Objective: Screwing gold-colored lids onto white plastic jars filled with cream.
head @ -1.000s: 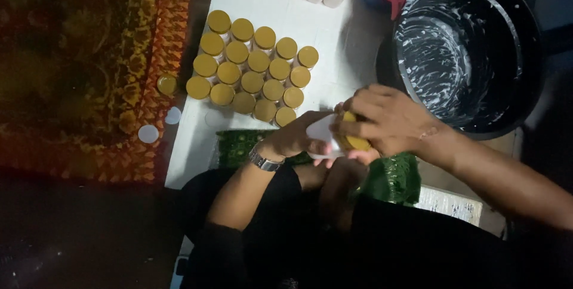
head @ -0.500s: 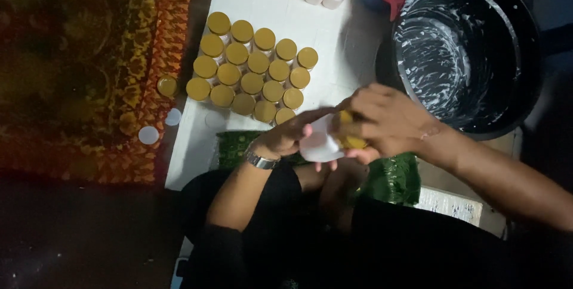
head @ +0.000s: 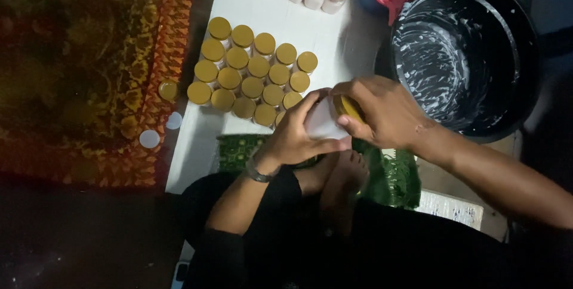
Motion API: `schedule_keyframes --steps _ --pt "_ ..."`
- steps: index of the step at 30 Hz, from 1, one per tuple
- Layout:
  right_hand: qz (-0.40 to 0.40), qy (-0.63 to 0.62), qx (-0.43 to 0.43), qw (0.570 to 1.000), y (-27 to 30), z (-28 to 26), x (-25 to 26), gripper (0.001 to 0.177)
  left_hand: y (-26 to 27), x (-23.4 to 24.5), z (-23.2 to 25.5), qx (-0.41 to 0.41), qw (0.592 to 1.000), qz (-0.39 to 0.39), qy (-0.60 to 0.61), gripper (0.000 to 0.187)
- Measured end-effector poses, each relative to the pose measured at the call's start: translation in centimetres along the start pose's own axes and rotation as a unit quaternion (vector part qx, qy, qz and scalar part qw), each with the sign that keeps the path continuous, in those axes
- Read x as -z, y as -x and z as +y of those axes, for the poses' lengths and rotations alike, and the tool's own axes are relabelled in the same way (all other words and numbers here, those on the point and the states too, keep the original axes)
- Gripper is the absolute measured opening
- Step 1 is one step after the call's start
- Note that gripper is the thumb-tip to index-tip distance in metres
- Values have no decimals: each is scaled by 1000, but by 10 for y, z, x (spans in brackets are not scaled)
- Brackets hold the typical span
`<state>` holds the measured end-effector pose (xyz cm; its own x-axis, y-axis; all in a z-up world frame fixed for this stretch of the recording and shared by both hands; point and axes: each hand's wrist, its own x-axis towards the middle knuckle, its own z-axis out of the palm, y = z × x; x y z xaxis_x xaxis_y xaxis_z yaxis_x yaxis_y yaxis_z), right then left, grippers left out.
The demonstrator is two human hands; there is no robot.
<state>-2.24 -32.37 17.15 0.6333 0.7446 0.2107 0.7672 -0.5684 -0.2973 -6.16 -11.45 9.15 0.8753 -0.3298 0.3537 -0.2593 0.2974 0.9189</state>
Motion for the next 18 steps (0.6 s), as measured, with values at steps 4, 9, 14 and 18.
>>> schedule_keyframes --steps 4,9,14,18 --pt "45 -28 126 991 2 9 -8 51 7 15 -67 90 937 -129 313 97" --pt "9 -1 137 991 -5 2 0 44 9 11 -58 123 932 -156 302 50" --pt "-45 8 -22 999 -2 7 -1 45 0 -5 -3 70 997 29 -28 57" --pt "-46 -43 -68 996 -5 2 6 43 4 -8 -18 30 999 30 4 86"
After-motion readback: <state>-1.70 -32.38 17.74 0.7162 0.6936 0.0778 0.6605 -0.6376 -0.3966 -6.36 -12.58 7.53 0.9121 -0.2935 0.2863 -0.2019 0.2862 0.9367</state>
